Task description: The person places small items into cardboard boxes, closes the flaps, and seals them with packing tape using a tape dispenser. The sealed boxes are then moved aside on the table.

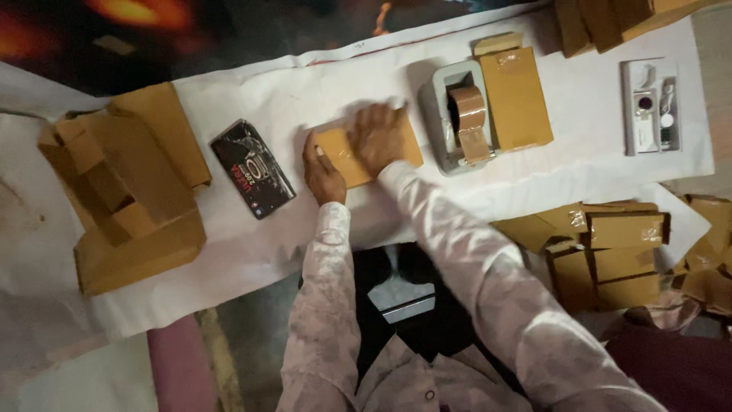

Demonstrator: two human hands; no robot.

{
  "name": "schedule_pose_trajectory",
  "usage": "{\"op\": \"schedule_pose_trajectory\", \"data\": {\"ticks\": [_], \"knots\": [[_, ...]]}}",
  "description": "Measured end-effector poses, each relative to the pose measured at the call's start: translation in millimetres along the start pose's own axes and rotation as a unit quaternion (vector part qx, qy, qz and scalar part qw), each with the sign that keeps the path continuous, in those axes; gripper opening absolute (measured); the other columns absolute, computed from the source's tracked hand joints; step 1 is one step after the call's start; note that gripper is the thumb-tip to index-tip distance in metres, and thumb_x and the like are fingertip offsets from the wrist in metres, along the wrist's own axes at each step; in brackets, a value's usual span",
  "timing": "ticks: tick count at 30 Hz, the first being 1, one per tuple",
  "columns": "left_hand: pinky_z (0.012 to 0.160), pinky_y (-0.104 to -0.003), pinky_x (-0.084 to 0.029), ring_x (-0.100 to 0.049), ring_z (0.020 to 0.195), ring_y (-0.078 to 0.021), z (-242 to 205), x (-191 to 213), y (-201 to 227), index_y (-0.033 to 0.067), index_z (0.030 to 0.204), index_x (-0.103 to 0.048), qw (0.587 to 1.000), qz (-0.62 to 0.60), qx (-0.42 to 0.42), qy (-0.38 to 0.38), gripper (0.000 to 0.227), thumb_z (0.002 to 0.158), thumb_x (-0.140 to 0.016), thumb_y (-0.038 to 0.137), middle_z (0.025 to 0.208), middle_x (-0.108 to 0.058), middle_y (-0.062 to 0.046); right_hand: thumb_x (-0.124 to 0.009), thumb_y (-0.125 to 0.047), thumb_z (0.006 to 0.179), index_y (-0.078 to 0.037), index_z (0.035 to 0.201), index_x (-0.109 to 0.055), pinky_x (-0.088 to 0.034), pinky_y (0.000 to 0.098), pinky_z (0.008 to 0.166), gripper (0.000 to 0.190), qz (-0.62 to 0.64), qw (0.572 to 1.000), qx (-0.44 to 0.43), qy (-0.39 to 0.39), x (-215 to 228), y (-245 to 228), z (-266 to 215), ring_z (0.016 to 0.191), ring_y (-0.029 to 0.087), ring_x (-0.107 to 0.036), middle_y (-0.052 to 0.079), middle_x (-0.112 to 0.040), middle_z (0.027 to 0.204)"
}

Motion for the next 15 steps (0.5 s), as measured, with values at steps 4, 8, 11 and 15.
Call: {"op": "schedule_pose_trajectory", "data": {"ticks": [4,8,11,15], "knots": [[0.114,-0.041,-0.047,-0.061,0.133,-0.0346,-2.1,-2.2,-10.9,0.0066,0.147,-0.051,0.997,-0.061,0.039,0.025,0.040,0.113,-0.038,0.024,0.144,-0.061,-0.018,-0.041,-0.054,0.101,-0.003,0.137,-0.057,-0.018,0.0629,0.120,0.064,0.090,0.984,0.086,-0.130,-19.8,-53.8,-3.6,0.131,0.041,-0.047,0.022,-0.058,0.132],[0.110,-0.041,-0.048,-0.061,0.132,-0.0366,-3.3,1.2,-12.2,0.0080,0.150,-0.050,1.000,-0.001,0.005,0.018,0.043,0.111,-0.040,0.022,0.146,-0.061,-0.020,-0.050,-0.047,0.098,-0.007,0.124,-0.065,-0.035,0.0589,0.109,0.049,0.167,0.977,0.100,-0.081,-25.4,-20.2,9.5,0.122,0.041,-0.055,0.021,-0.064,0.126],[0.101,-0.040,-0.056,-0.070,0.119,-0.0338,4.1,3.3,-9.6,0.0093,0.144,-0.058,0.999,0.000,0.025,0.043,0.042,0.108,-0.048,0.028,0.132,-0.068,-0.017,-0.054,-0.041,0.100,-0.004,0.111,-0.068,-0.046,0.0534,0.088,0.040,0.139,0.981,0.066,-0.121,-22.5,27.0,12.9,0.103,0.040,-0.063,0.020,-0.068,0.110],[0.086,-0.044,-0.058,-0.074,0.096,-0.0355,35.0,-4.6,-10.4,0.0115,0.112,-0.076,0.988,0.151,-0.028,-0.028,0.032,0.104,-0.060,0.038,0.108,-0.077,-0.014,-0.056,-0.044,0.105,-0.002,0.104,-0.065,-0.048,0.0499,0.078,0.044,0.035,0.998,0.027,0.047,12.6,39.7,-26.5,0.090,0.037,-0.063,0.019,-0.067,0.095]]}}
Point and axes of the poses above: each hand's wrist, its own z-axis towards the middle knuckle, its own x-axis out of the back of the hand, y = z × x, the point moved 3 cm from there along z, towards the middle knuckle
